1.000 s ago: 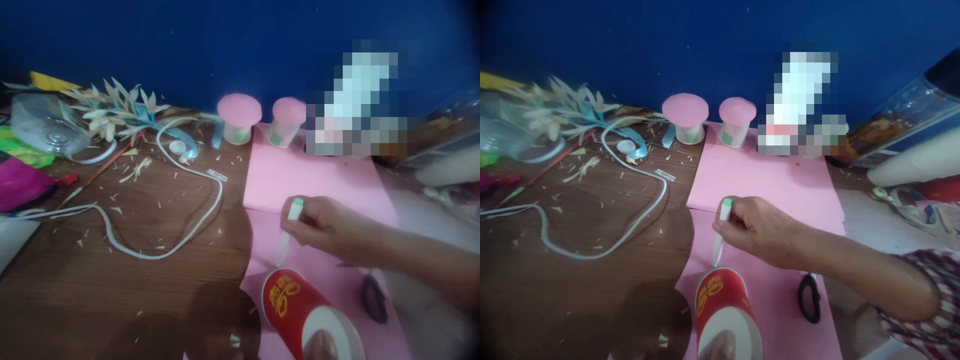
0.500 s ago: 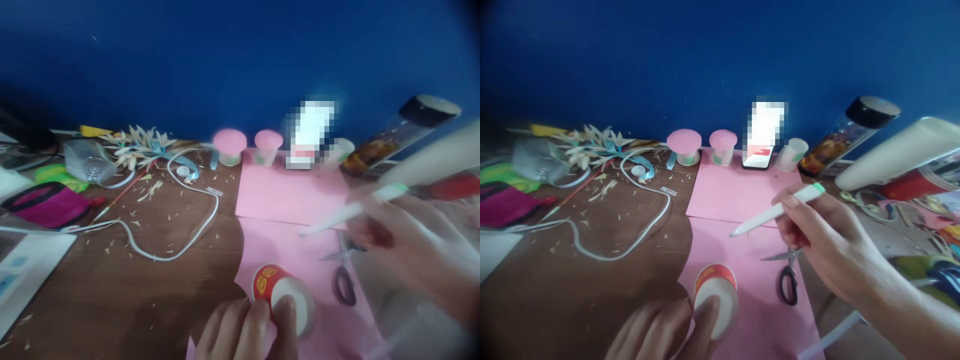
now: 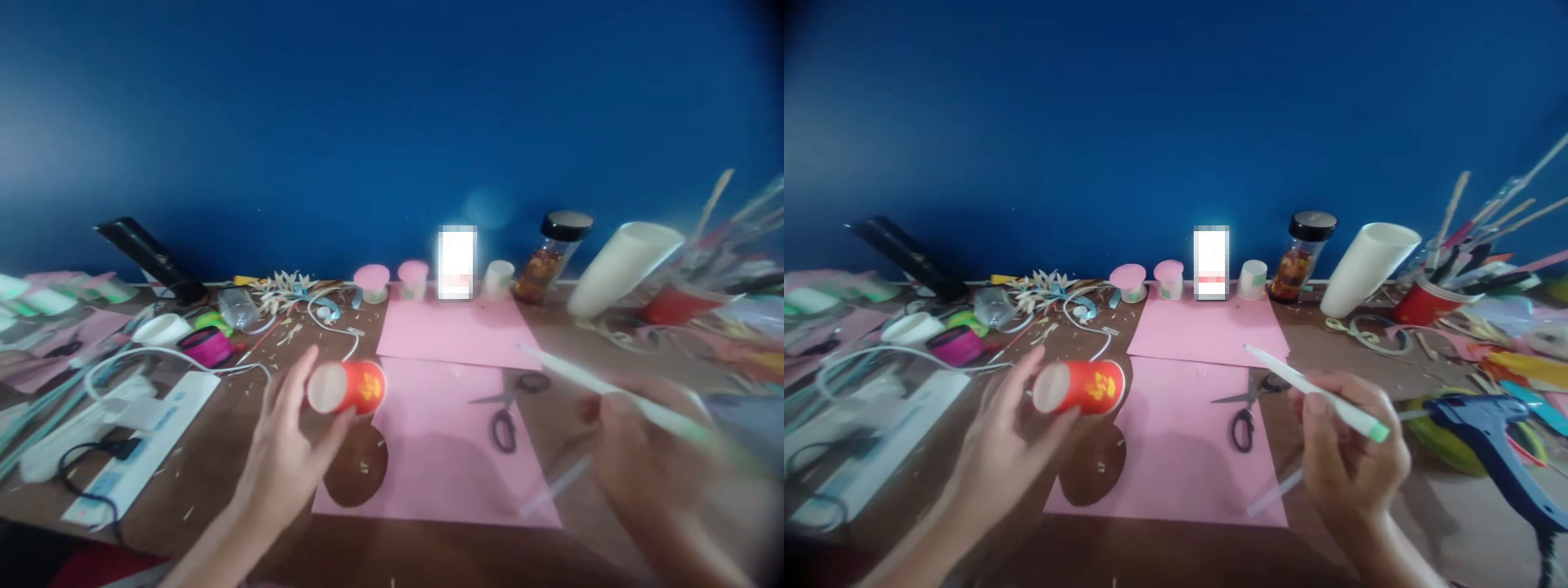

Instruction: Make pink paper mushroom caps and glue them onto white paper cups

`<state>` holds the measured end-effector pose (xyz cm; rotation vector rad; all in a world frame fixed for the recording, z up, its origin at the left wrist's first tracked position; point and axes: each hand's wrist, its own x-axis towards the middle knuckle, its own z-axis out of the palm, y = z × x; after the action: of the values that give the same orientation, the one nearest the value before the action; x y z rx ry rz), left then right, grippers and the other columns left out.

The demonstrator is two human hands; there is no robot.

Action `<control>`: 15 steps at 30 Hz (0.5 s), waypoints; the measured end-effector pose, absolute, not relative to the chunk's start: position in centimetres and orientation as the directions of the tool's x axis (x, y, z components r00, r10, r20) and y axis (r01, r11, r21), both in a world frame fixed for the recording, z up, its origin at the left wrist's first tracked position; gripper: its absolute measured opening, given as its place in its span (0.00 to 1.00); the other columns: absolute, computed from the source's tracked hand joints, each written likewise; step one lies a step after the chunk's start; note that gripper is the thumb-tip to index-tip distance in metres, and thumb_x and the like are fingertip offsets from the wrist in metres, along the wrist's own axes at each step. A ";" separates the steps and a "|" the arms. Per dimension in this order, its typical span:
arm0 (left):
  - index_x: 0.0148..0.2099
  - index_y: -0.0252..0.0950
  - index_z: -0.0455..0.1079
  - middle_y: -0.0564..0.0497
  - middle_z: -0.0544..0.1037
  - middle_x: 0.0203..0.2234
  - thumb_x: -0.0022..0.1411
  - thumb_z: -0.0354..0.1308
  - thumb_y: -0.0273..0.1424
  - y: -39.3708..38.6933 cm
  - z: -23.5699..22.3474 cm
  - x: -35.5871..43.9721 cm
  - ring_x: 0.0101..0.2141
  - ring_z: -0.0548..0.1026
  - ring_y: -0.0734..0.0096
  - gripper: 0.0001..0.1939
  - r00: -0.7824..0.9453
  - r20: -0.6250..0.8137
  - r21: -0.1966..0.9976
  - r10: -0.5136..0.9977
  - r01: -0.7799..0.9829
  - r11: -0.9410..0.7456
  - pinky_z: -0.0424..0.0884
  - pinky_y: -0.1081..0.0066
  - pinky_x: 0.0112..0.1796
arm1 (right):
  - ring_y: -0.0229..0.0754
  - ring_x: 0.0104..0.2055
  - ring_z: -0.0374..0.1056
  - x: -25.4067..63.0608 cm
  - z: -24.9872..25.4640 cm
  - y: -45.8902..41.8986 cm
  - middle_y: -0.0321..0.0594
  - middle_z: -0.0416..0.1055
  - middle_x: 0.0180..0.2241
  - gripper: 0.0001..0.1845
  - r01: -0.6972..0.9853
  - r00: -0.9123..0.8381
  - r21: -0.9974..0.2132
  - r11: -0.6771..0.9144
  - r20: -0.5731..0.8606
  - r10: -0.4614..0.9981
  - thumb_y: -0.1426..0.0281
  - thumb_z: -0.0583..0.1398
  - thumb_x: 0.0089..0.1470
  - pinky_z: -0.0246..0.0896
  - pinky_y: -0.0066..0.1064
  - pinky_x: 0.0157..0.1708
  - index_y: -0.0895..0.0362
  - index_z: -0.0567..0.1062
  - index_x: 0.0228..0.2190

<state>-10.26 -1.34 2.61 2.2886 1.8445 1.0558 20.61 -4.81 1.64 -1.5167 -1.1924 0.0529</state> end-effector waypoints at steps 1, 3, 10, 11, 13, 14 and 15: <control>0.62 0.39 0.52 0.42 0.66 0.51 0.54 0.59 0.38 -0.7 3.3 -10.6 0.52 0.66 0.56 0.35 0.020 0.482 0.443 0.876 0.857 -0.263 0.66 0.57 0.49 | 0.44 0.24 0.67 20.7 1.3 -5.0 0.46 0.69 0.25 0.17 0.657 0.485 -0.735 0.166 0.581 0.653 0.56 0.55 0.52 0.63 0.35 0.24 0.58 0.72 0.27; 0.59 0.40 0.57 0.44 0.67 0.49 0.53 0.60 0.38 0.8 4.5 -10.6 0.49 0.68 0.57 0.32 0.009 0.450 0.473 0.893 0.846 -0.247 0.67 0.56 0.48 | 0.44 0.25 0.68 20.8 0.7 -5.2 0.46 0.72 0.24 0.16 0.718 0.452 -0.679 0.157 0.625 0.637 0.58 0.58 0.49 0.64 0.34 0.25 0.59 0.73 0.27; 0.52 0.36 0.60 0.44 0.69 0.47 0.50 0.60 0.34 6.2 4.6 -3.5 0.47 0.69 0.59 0.27 0.190 0.427 0.488 0.884 0.774 -0.403 0.65 0.57 0.48 | 0.45 0.27 0.71 21.1 0.7 -5.2 0.48 0.75 0.27 0.10 0.661 0.521 -0.692 0.290 0.701 0.487 0.65 0.59 0.47 0.65 0.34 0.25 0.60 0.72 0.27; 0.52 0.36 0.60 0.44 0.69 0.48 0.50 0.60 0.33 6.9 4.3 -2.0 0.48 0.68 0.59 0.27 0.235 0.444 0.491 0.865 0.743 -0.454 0.65 0.58 0.48 | 0.44 0.28 0.72 21.2 0.9 -5.1 0.48 0.75 0.28 0.10 0.627 0.541 -0.710 0.320 0.693 0.477 0.66 0.59 0.49 0.66 0.34 0.27 0.60 0.72 0.31; 0.51 0.38 0.61 0.45 0.70 0.47 0.50 0.61 0.33 8.2 3.6 1.2 0.46 0.70 0.59 0.26 0.318 0.424 0.502 0.848 0.697 -0.512 0.67 0.59 0.46 | 0.43 0.31 0.72 21.6 1.1 -5.0 0.46 0.75 0.30 0.13 0.570 0.578 -0.744 0.348 0.664 0.474 0.69 0.56 0.53 0.66 0.34 0.30 0.62 0.71 0.39; 0.52 0.38 0.60 0.45 0.70 0.46 0.50 0.61 0.33 8.7 3.2 2.8 0.45 0.70 0.59 0.26 0.329 0.409 0.525 0.851 0.678 -0.514 0.68 0.59 0.45 | 0.42 0.31 0.72 21.9 1.1 -4.9 0.45 0.75 0.30 0.13 0.549 0.600 -0.763 0.342 0.644 0.475 0.69 0.55 0.55 0.66 0.34 0.31 0.62 0.70 0.41; 0.53 0.38 0.59 0.44 0.70 0.46 0.49 0.61 0.34 9.2 2.8 4.4 0.45 0.71 0.59 0.28 0.329 0.401 0.549 0.855 0.661 -0.512 0.68 0.60 0.43 | 0.41 0.30 0.72 22.1 1.1 -4.9 0.44 0.75 0.30 0.13 0.532 0.617 -0.780 0.329 0.623 0.481 0.70 0.53 0.56 0.65 0.34 0.31 0.62 0.70 0.41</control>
<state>4.44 9.25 2.80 2.3118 1.3612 0.9659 22.14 -4.87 1.09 -1.2954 -0.9790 -0.0414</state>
